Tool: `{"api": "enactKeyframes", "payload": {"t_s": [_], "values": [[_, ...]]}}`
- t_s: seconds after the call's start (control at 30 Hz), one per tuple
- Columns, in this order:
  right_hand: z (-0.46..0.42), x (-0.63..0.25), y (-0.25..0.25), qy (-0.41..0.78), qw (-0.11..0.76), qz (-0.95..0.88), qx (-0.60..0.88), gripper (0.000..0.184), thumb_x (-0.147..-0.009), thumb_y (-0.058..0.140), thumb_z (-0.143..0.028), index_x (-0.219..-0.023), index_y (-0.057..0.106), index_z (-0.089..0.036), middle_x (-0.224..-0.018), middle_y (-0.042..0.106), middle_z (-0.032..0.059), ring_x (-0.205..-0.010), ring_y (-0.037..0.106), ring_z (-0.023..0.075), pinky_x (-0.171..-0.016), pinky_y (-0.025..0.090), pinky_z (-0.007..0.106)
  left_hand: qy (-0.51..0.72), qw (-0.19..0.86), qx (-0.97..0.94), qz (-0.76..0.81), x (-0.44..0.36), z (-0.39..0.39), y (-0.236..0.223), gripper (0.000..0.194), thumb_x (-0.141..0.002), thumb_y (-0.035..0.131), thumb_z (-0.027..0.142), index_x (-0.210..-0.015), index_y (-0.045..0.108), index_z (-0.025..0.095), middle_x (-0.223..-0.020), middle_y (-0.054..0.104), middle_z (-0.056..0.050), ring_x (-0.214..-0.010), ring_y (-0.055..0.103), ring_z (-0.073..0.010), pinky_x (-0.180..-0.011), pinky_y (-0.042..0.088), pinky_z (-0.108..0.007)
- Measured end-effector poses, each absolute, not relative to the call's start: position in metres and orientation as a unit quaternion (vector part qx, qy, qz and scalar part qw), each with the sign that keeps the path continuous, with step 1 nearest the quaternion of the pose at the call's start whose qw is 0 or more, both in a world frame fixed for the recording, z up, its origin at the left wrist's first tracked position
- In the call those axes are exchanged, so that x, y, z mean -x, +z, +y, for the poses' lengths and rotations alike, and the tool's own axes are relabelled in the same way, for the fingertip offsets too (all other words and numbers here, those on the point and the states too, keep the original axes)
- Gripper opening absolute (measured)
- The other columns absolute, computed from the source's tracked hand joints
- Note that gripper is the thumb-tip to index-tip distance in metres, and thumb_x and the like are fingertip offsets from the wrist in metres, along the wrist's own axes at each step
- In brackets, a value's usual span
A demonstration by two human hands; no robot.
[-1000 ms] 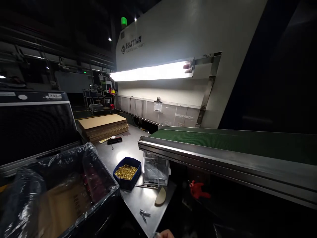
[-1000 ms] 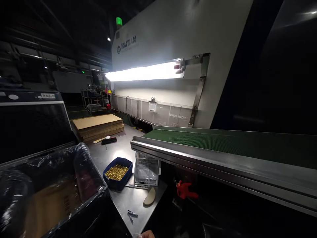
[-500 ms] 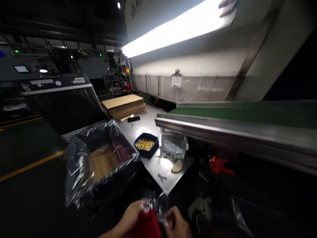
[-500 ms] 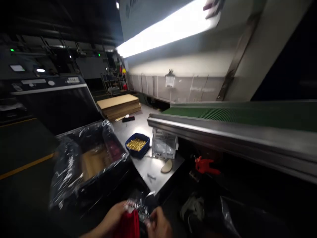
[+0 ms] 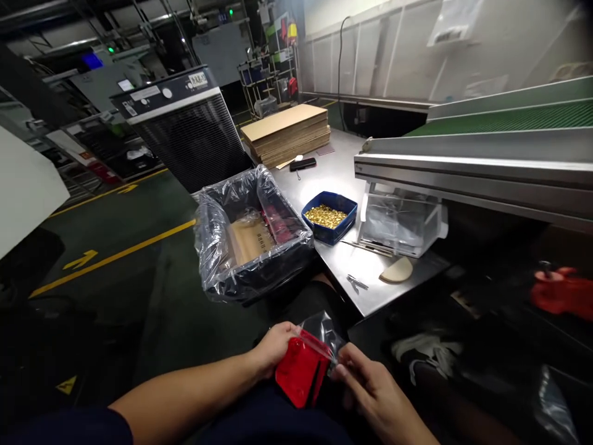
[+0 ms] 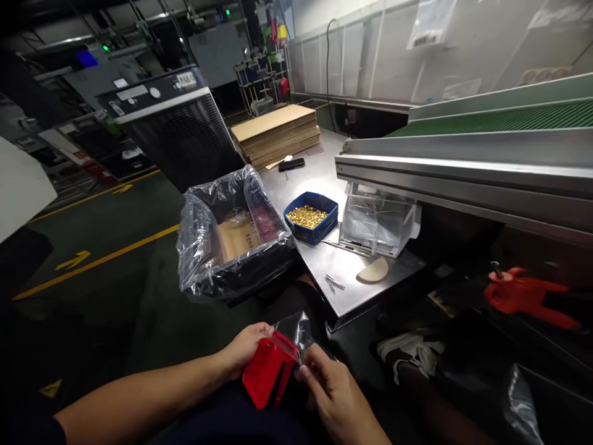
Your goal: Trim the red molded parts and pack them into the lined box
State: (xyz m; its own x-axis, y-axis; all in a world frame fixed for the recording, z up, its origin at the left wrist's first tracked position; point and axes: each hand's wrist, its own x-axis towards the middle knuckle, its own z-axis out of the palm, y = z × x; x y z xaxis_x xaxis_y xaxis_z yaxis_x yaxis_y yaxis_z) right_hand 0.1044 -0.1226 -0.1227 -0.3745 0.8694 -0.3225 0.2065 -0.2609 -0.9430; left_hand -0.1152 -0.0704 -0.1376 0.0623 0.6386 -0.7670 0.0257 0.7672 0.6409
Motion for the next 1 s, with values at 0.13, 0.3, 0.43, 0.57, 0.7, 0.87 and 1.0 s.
{"api": "enactKeyframes", "payload": {"t_s": [0.13,0.3,0.43,0.57,0.7,0.87,1.0], "values": [[-0.130,-0.091,-0.123,0.566,0.288,-0.600,0.487,0.026,-0.099,0.044,-0.045,-0.085,0.053,-0.025,-0.065,0.055,-0.0034,-0.058,0.051,0.0134,-0.060,0.039,0.027,0.207,0.612,-0.257,0.718,0.114,-0.073,-0.146,0.018,-0.098,0.058,0.030,-0.090,0.055,0.014,-0.066,0.052,0.005,-0.052,0.049,-0.0079,-0.049,0.041,-0.019],[-0.133,-0.088,-0.141,0.575,0.362,-0.506,0.531,0.039,-0.092,0.059,-0.053,-0.118,0.045,-0.028,-0.077,0.056,-0.0042,-0.063,0.053,0.0137,-0.060,0.042,0.027,0.145,0.663,-0.290,0.675,0.114,-0.058,-0.130,0.032,-0.100,0.047,0.046,-0.098,0.052,0.015,-0.074,0.059,0.000,-0.049,0.059,-0.0119,-0.043,0.046,-0.023],[-0.133,-0.094,-0.159,0.643,0.415,-0.376,0.524,0.049,-0.090,0.057,-0.063,-0.117,0.041,-0.025,-0.077,0.051,-0.0061,-0.051,0.045,0.0073,-0.047,0.035,0.021,0.125,0.689,-0.361,0.615,0.111,-0.053,-0.117,0.060,-0.079,0.060,0.075,-0.091,0.053,0.016,-0.078,0.064,-0.004,-0.047,0.064,-0.0158,-0.034,0.040,-0.020],[-0.133,-0.099,-0.164,0.666,0.440,-0.329,0.504,0.050,-0.087,0.059,-0.066,-0.104,0.047,-0.020,-0.068,0.050,-0.0069,-0.049,0.046,0.0058,-0.047,0.034,0.019,0.122,0.668,-0.425,0.598,0.106,-0.052,-0.115,0.071,-0.070,0.055,0.086,-0.071,0.054,0.014,-0.062,0.062,-0.004,-0.034,0.048,-0.0074,-0.031,0.018,-0.017],[-0.131,-0.098,-0.166,0.666,0.463,-0.287,0.510,0.055,-0.077,0.074,-0.063,-0.102,0.048,-0.021,-0.074,0.053,-0.0064,-0.051,0.047,0.0054,-0.045,0.037,0.018,0.120,0.657,-0.440,0.600,0.103,-0.048,-0.115,0.068,-0.066,0.061,0.082,-0.059,0.054,0.015,-0.049,0.051,0.002,-0.032,0.037,-0.0046,-0.034,0.024,-0.019],[-0.126,-0.094,-0.165,0.650,0.499,-0.184,0.543,0.055,-0.070,0.078,-0.067,-0.081,0.050,-0.020,-0.052,0.042,-0.0103,-0.040,0.033,0.0025,-0.039,0.022,0.016,0.121,0.667,-0.434,0.593,0.099,-0.046,-0.111,0.059,-0.069,0.064,0.073,-0.060,0.054,0.016,-0.048,0.050,0.003,-0.034,0.035,-0.0053,-0.036,0.024,-0.020],[-0.122,-0.094,-0.162,0.668,0.493,-0.143,0.538,0.060,-0.064,0.080,-0.070,-0.076,0.053,-0.018,-0.054,0.048,-0.0075,-0.039,0.034,0.0019,-0.039,0.022,0.016,0.134,0.682,-0.424,0.580,0.100,-0.045,-0.109,0.055,-0.071,0.066,0.068,-0.058,0.054,0.016,-0.048,0.051,0.002,-0.035,0.036,-0.0055,-0.038,0.022,-0.020]]}}
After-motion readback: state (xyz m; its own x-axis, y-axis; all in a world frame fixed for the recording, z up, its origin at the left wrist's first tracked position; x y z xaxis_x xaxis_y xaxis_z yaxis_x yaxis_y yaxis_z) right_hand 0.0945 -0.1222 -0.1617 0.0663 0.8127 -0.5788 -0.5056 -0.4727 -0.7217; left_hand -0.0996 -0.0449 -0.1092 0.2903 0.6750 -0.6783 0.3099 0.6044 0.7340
